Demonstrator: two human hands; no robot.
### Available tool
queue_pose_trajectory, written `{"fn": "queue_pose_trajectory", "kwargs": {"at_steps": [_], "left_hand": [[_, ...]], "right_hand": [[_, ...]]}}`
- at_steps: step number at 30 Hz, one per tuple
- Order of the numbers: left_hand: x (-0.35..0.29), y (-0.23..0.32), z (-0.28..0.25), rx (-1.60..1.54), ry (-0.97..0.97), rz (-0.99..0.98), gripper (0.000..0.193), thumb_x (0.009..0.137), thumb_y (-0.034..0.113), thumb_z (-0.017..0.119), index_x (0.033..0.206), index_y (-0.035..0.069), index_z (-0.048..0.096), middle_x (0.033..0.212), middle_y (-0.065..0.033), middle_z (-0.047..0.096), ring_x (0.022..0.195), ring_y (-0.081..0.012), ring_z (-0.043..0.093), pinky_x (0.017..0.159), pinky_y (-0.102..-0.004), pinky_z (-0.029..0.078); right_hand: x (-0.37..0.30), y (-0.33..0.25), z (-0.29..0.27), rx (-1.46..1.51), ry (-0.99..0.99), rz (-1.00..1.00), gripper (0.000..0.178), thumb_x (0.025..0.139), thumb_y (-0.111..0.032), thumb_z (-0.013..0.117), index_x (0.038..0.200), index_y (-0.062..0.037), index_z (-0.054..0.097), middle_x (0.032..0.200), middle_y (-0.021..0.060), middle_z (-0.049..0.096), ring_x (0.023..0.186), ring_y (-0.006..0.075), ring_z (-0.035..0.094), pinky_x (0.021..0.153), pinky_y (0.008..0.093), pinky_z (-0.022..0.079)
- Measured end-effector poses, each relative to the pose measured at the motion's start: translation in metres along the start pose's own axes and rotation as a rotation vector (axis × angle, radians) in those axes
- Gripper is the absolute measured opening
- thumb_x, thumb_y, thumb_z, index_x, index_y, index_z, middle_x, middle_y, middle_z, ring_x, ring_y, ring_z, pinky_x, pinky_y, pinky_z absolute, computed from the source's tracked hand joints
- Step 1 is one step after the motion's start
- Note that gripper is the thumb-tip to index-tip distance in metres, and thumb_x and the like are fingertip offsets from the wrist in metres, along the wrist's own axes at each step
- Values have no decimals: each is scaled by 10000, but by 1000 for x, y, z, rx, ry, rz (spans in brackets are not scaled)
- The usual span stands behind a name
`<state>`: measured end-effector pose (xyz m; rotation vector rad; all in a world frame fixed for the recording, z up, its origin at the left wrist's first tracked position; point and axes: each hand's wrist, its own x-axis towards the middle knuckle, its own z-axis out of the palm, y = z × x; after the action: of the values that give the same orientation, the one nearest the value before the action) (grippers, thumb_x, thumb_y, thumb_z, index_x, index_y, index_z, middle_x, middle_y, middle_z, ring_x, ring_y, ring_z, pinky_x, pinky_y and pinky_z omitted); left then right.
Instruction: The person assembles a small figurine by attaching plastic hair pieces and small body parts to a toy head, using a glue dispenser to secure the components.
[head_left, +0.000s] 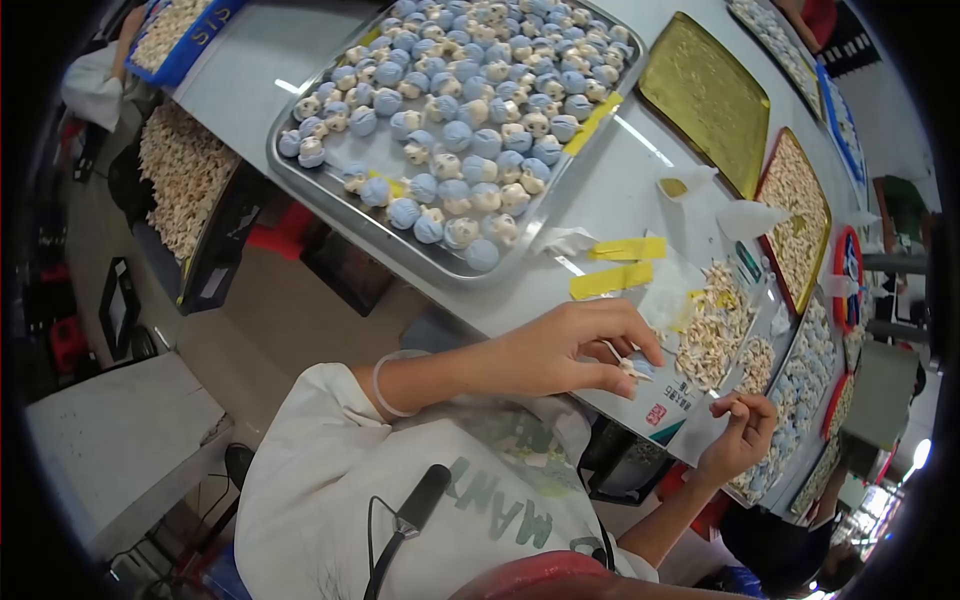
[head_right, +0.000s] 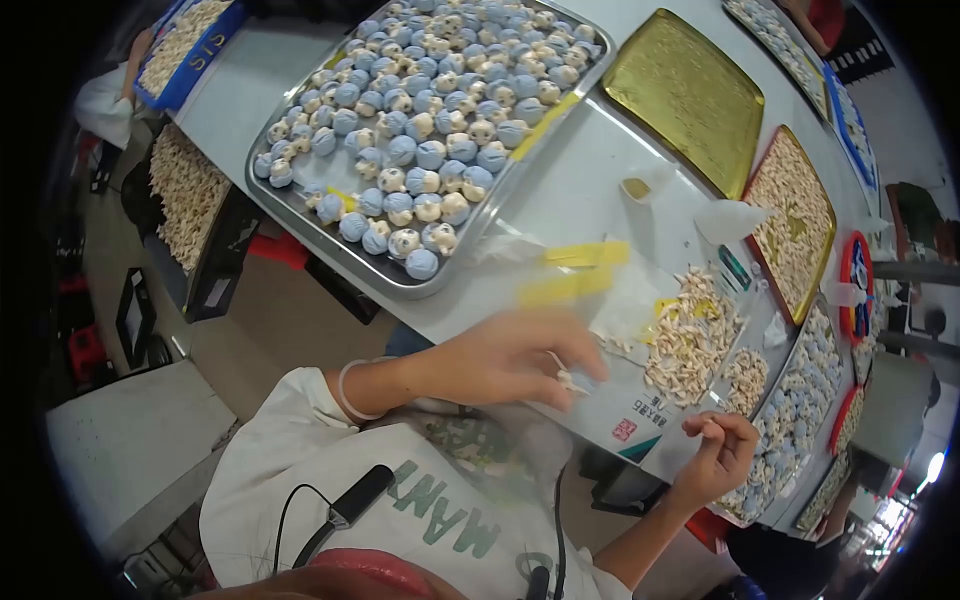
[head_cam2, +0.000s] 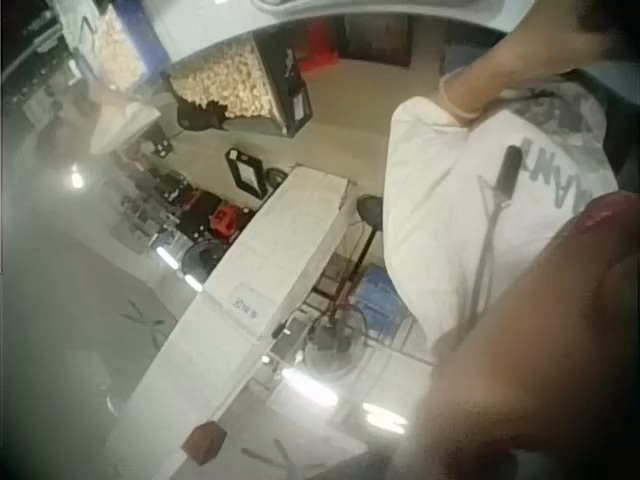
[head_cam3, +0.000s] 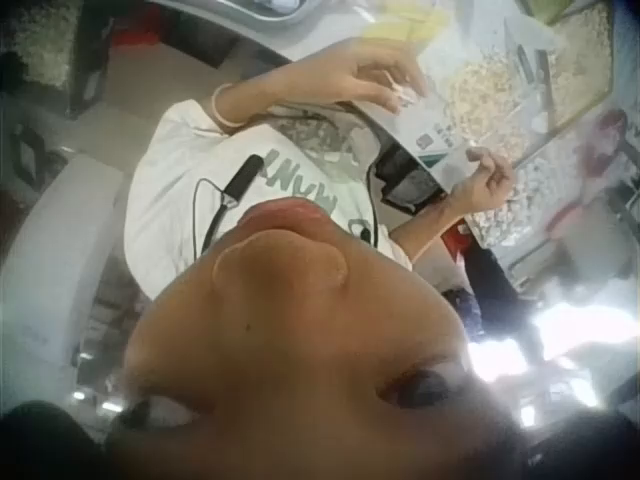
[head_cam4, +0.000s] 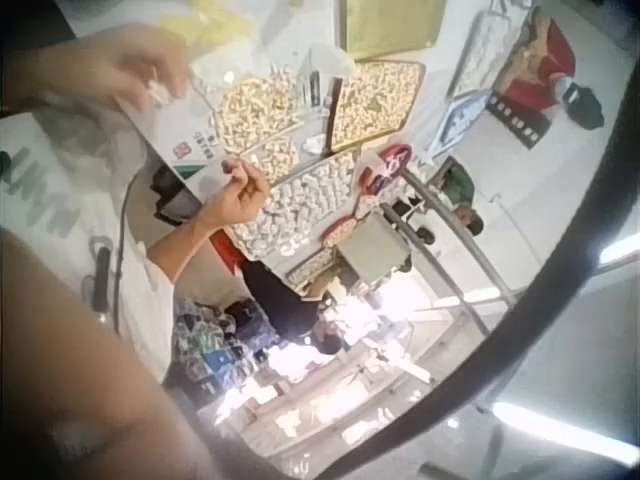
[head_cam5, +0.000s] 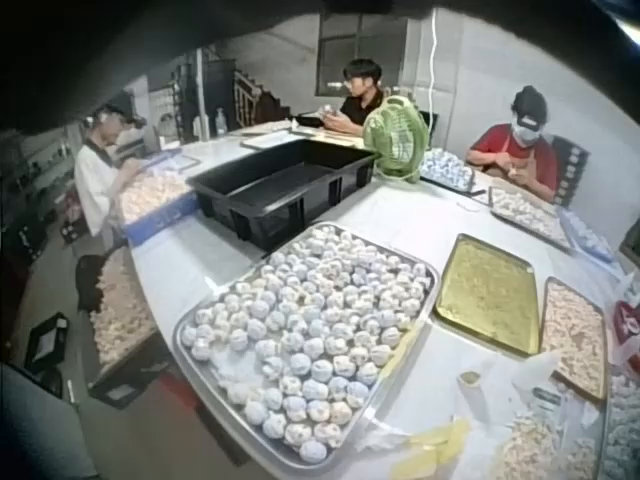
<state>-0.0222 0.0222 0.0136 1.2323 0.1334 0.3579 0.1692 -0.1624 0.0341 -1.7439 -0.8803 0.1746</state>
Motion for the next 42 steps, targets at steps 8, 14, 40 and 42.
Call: {"fn": "queue_pose_trajectory", "kwargs": {"at_steps": [8,14,40,42], "left_hand": [[-1,-3,-1,-63,-15,0,284,738,135,637,998,67,544,1002,-38,481,878,-129,489,772,-243,453],[-1,0,-3,-105,-48,-61,268,750,89,603,1012,70,547,1035,-54,457,955,-144,462,788,-263,446],[-2,-8,-4,-146,-26,-20,278,744,117,617,1008,74,543,1029,-47,479,925,-142,473,781,-258,440],[-2,-8,-4,-153,-28,-18,278,743,115,617,1008,73,543,1028,-47,481,925,-142,474,778,-256,441]], "right_hand": [[6,3,-18,548,14,196,225,845,-245,505,799,-31,452,574,26,446,517,91,406,509,203,321],[4,5,-14,550,-26,141,233,867,-258,463,792,-40,430,553,9,405,465,72,378,455,186,314],[-1,-2,-22,853,-66,229,114,909,-123,354,840,-41,392,458,-5,366,333,50,292,346,157,243],[1,-3,-23,982,-76,264,111,911,-113,340,845,-40,392,457,-2,363,335,53,293,346,160,251]]}}
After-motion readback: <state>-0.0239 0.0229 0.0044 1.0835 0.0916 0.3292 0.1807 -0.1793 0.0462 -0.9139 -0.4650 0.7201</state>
